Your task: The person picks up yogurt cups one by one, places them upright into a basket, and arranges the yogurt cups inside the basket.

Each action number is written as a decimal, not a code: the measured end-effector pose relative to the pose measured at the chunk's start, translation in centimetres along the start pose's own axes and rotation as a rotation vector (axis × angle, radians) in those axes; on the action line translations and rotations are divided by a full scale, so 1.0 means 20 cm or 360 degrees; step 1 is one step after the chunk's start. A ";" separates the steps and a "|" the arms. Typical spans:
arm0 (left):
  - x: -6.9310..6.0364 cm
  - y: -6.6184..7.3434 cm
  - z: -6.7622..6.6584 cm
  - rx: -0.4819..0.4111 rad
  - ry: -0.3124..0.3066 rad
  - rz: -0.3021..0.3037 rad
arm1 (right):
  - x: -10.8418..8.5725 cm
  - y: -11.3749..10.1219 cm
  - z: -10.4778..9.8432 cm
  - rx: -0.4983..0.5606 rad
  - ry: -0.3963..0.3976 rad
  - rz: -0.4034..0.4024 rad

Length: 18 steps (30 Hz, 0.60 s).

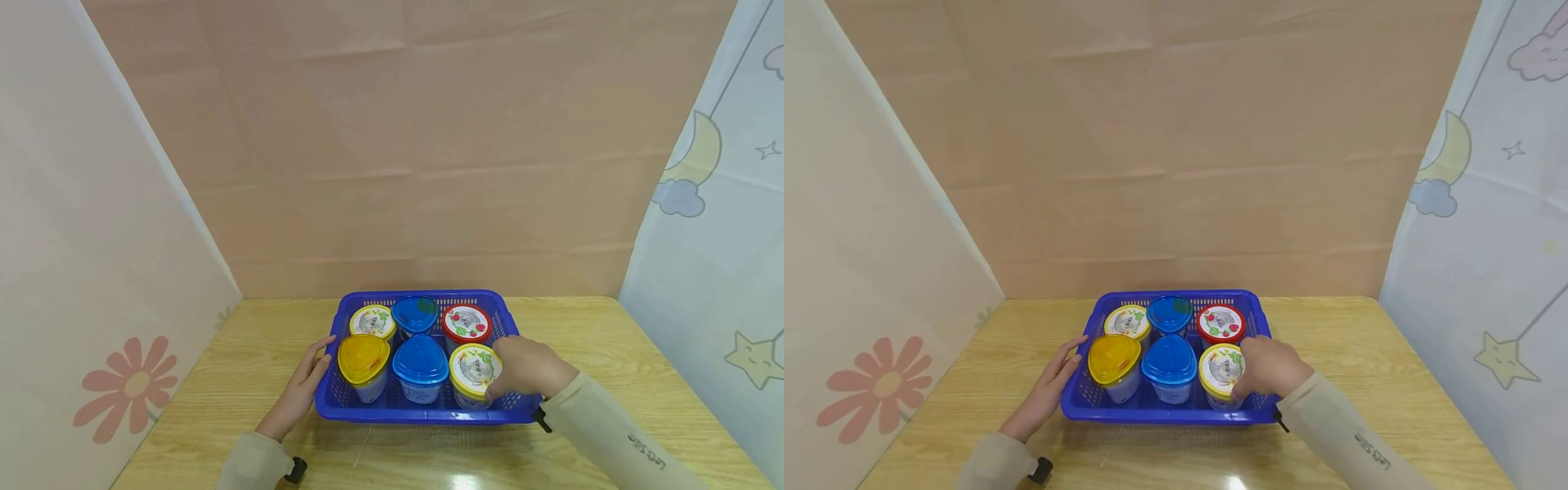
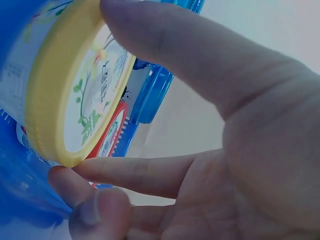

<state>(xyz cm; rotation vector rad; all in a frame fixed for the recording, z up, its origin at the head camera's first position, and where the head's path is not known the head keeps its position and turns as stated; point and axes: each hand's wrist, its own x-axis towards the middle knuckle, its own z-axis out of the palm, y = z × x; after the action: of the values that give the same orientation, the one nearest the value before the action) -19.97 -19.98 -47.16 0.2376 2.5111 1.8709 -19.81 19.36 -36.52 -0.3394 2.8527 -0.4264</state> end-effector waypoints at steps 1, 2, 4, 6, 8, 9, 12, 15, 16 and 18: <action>0.00 0.00 0.00 0.0000 0.0000 0.0000 | 0.00 0.00 0.00 0.0000 0.0001 -0.0001; 0.00 0.00 0.00 0.0001 0.0000 -0.0001 | 0.00 0.00 0.00 -0.0003 0.0003 -0.0003; 0.00 0.01 0.00 0.0001 0.0000 0.0007 | 0.00 0.00 0.00 -0.0002 0.0002 0.0000; 0.00 0.01 0.00 0.0004 0.0003 0.0015 | 0.00 0.00 -0.01 -0.0007 0.0003 -0.0009; 0.00 0.02 0.00 0.0008 0.0001 0.0021 | -0.01 0.00 -0.01 -0.0008 0.0009 -0.0029; 0.00 0.02 0.00 0.0013 -0.0001 0.0028 | -0.01 0.01 -0.01 0.0001 0.0014 -0.0041; 0.00 0.03 -0.01 0.0064 0.0007 0.0048 | -0.03 0.03 -0.02 0.0055 0.0067 -0.0120; 0.00 0.03 -0.02 0.0124 0.0024 0.0084 | -0.06 0.08 -0.03 0.0149 0.0197 -0.0193; 0.00 0.03 -0.02 0.0149 0.0033 0.0099 | -0.06 0.10 -0.03 0.0170 0.0257 -0.0215; 0.00 0.03 -0.04 0.0207 0.0065 0.0125 | -0.07 0.15 -0.03 0.0201 0.0383 -0.0226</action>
<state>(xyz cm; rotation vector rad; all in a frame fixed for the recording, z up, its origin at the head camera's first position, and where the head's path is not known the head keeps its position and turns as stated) -19.87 -20.51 -46.29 0.3064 2.6922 1.7574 -19.20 22.66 -36.56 -0.4998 3.0238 -0.7165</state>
